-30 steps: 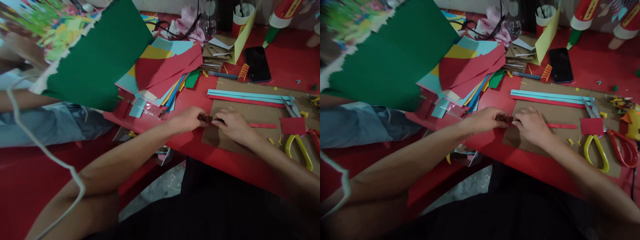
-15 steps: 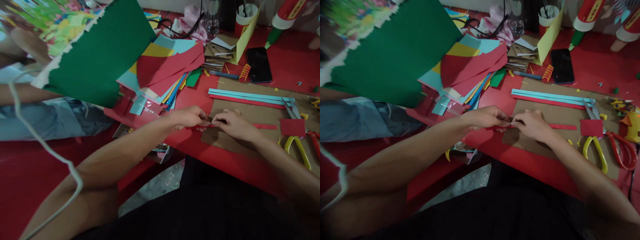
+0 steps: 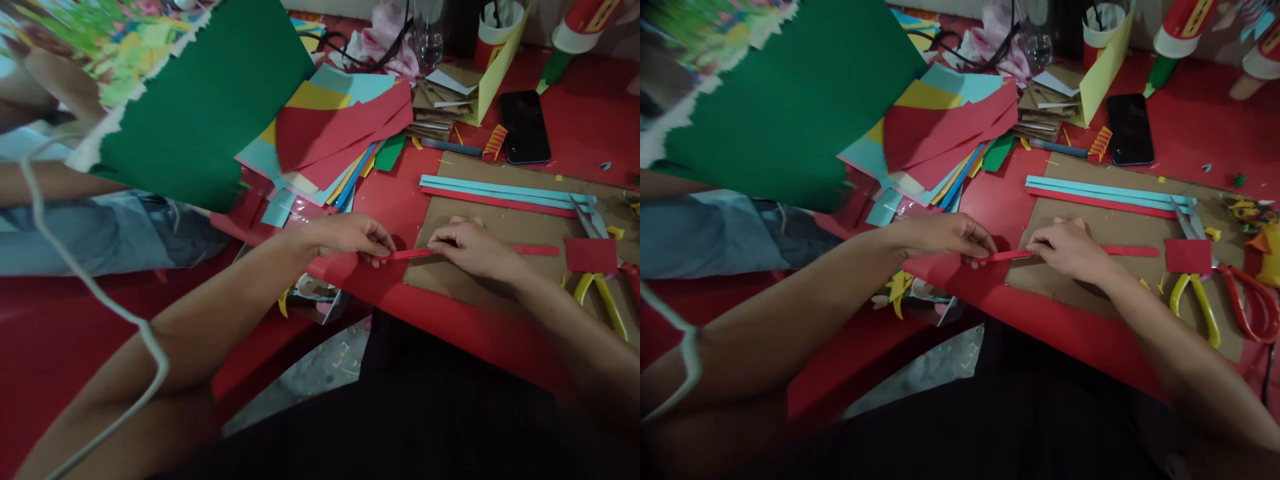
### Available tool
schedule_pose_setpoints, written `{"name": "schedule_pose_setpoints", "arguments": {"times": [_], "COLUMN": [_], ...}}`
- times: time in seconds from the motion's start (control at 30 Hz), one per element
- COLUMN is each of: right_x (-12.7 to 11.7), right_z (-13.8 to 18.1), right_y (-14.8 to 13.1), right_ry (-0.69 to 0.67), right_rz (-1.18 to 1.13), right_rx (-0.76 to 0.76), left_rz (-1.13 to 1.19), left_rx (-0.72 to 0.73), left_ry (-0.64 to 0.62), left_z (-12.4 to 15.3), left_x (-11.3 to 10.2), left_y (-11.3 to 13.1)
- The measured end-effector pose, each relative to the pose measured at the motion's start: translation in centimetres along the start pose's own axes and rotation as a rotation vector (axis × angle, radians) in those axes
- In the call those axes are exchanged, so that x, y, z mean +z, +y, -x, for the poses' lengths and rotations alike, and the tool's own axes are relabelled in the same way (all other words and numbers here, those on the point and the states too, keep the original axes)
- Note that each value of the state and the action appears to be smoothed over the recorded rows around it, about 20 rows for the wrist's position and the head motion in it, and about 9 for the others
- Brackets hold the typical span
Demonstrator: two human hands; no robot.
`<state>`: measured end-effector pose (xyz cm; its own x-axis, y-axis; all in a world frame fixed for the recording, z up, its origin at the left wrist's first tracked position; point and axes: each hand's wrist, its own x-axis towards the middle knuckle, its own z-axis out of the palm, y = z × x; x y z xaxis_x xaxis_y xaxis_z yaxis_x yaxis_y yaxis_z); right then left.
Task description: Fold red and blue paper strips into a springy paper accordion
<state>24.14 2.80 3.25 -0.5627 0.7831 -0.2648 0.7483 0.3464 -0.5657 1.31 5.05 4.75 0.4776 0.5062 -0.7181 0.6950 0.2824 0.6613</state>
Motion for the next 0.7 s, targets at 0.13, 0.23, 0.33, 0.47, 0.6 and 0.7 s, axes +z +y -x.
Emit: {"name": "schedule_pose_setpoints", "arguments": {"times": [0.13, 0.23, 0.33, 0.47, 0.6, 0.7], "right_x": [0.5, 0.9, 1.0, 0.4, -0.5, -0.2], "right_z": [-0.1, -0.1, -0.3, 0.2, 2.6, 4.6], "right_y": [0.4, 0.2, -0.3, -0.1, 1.6, 2.9], "right_ry": [0.031, 0.056, 0.037, 0.085, 0.387, 0.424], "right_rz": [-0.009, -0.003, 0.050, 0.130, 0.220, 0.340], "right_rx": [-0.044, -0.066, -0.024, -0.035, 0.010, 0.056], "left_rz": [-0.065, -0.242, -0.390, -0.269, -0.195, -0.300], "left_rx": [0.004, 0.040, 0.178, 0.258, 0.266, 0.286], "left_ry": [0.031, 0.113, 0.269, 0.312, 0.364, 0.352], "left_z": [0.6, 0.5, -0.3, -1.9, -2.8, -2.8], "left_x": [-0.4, 0.1, 1.7, 3.9, 4.2, 3.6], "left_y": [-1.1, -0.8, 0.2, 1.0, 1.1, 1.6]}}
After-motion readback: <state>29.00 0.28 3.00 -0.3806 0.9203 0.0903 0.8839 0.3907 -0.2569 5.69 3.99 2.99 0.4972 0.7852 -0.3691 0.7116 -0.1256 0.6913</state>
